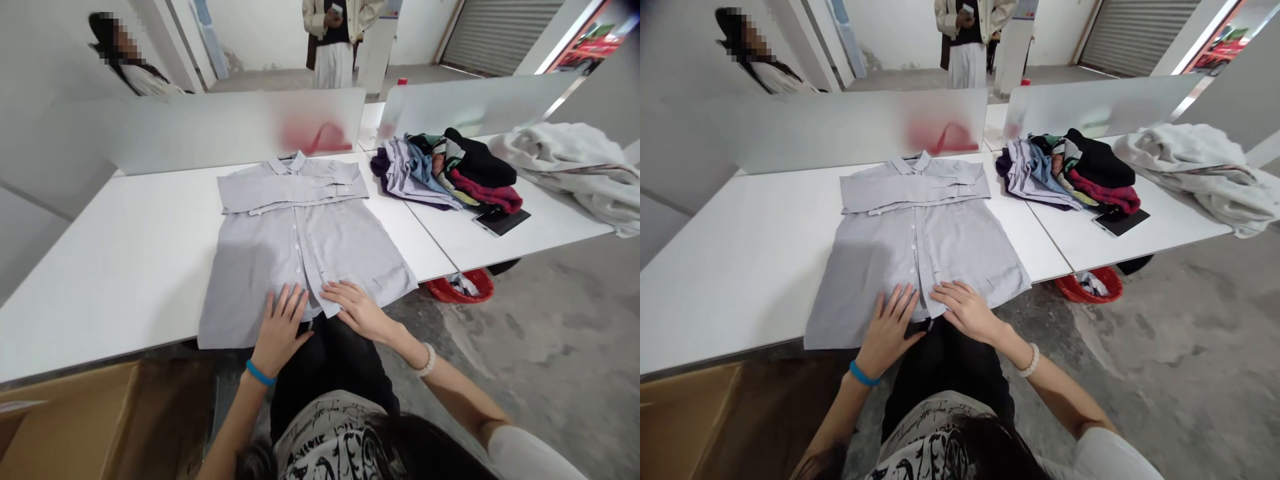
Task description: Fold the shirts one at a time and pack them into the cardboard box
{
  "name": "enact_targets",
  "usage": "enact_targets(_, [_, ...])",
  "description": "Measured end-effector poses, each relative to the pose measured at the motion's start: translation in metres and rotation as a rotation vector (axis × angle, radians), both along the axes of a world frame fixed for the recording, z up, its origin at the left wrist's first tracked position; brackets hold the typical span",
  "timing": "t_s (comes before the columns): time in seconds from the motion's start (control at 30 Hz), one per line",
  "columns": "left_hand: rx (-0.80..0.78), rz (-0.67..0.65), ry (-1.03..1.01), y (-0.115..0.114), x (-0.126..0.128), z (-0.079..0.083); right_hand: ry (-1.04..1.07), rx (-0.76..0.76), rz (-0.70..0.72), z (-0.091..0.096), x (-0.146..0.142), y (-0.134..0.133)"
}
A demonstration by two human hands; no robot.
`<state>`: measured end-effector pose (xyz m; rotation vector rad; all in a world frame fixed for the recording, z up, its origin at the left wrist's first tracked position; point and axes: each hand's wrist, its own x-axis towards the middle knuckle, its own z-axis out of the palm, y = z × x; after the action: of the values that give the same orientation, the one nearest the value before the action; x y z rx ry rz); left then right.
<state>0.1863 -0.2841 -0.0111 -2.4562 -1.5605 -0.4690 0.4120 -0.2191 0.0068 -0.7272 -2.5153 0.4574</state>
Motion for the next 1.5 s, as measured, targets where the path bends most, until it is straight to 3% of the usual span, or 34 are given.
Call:
enact_targets(0.17, [0.124,0.004,-0.039,0.003,0.008,-0.005,0.310,-0.224,-0.318,0.019,-0.005,-0.001])
enact_targets(0.3, [0.002,0.009,0.022,0.006,0.002,0.002,0.379,-0.250,-0.461,0.029,-0.012,0.001])
enact_targets(0.5, [-0.024,-0.054,0.058,0.011,-0.008,0.003,0.428,-0.266,-0.474,0.036,-0.020,0.003])
enact_targets(0.6, [-0.042,-0.113,0.012,0.014,-0.014,0.005,0.460,-0.277,-0.489,0.039,-0.022,0.005])
enact_targets(0.73, [-0.082,-0.093,-0.070,0.015,-0.014,0.010,0.467,-0.301,-0.505,0.043,-0.023,0.007])
enact_targets(0.9, [-0.229,-0.096,-0.201,0.015,-0.019,0.018,0.409,-0.342,-0.492,0.038,-0.023,0.008])
enact_targets(1.07, [-0.407,-0.090,-0.358,0.018,-0.029,0.045,0.377,-0.386,-0.469,0.034,-0.021,0.008])
enact_targets(1.2, [-0.429,-0.077,-0.488,0.023,-0.020,0.067,0.464,-0.391,-0.495,0.042,-0.020,0.010])
enact_targets(1.27, [-0.429,-0.123,-0.465,0.027,-0.010,0.066,0.522,-0.384,-0.502,0.047,-0.020,0.010])
enact_targets(1.4, [-0.406,-0.239,-0.233,0.031,0.004,0.045,0.565,-0.355,-0.450,0.051,-0.019,0.008])
enact_targets(1.5, [-0.380,-0.238,-0.148,0.028,0.006,0.032,0.548,-0.328,-0.433,0.049,-0.017,0.004])
